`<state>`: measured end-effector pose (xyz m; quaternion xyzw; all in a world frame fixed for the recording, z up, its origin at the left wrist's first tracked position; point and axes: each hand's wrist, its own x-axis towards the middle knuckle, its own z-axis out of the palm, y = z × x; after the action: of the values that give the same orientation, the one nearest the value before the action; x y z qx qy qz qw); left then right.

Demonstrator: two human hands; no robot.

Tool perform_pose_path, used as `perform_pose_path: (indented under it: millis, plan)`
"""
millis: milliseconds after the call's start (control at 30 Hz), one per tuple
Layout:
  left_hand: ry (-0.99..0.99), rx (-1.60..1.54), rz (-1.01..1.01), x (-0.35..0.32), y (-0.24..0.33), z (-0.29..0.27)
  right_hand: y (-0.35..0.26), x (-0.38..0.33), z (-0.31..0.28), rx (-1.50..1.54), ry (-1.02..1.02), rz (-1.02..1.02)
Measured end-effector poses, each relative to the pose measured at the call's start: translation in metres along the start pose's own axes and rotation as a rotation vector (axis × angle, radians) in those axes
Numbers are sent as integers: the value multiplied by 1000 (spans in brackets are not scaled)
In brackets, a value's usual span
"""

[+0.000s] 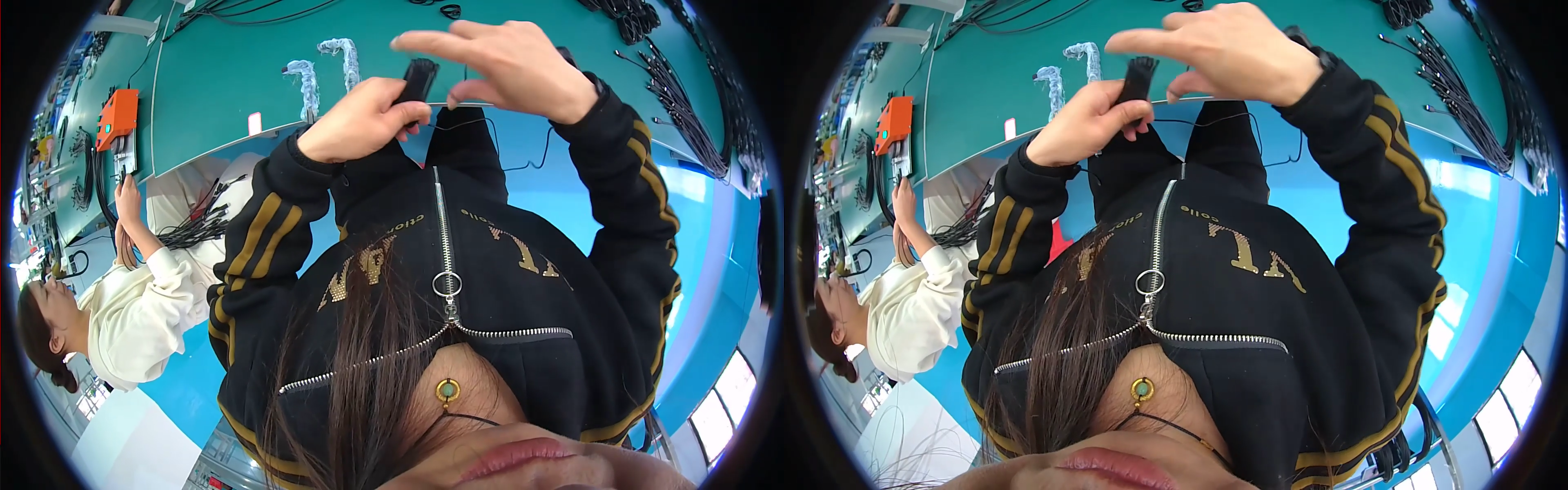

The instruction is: The person picks up a coiled cable and secures it with a rubber band before placing it on a pile. They then take a long cable, coil it around their hand, and secure the new coil with another rubber band.

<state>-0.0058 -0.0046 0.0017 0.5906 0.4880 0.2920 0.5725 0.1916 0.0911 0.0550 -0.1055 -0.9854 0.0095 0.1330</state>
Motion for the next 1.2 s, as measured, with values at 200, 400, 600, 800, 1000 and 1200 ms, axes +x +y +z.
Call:
perform_pose_path:
  millis: [200, 400, 600, 800, 1000, 1200]
  plan:
    - [-152, -8, 98, 0, 8, 0, 4, 18, 9, 277, -238, -12]
    - [-42, -327, 280, -13, 9, -6, 59, -14, 64, 1714, -228, 629]
    - [6, -363, 191, -13, -2, -7, 13, 5, 28, 1437, 16, 725]
    - [-69, -264, 73, -8, -2, 1, 6, 14, 70, 838, 190, 128]
    - [33, -575, -14, -14, -4, 10, -2, 11, 74, 784, 108, 229]
    - [167, -703, 50, -18, -21, 6, 6, 4, 80, 821, 133, 293]
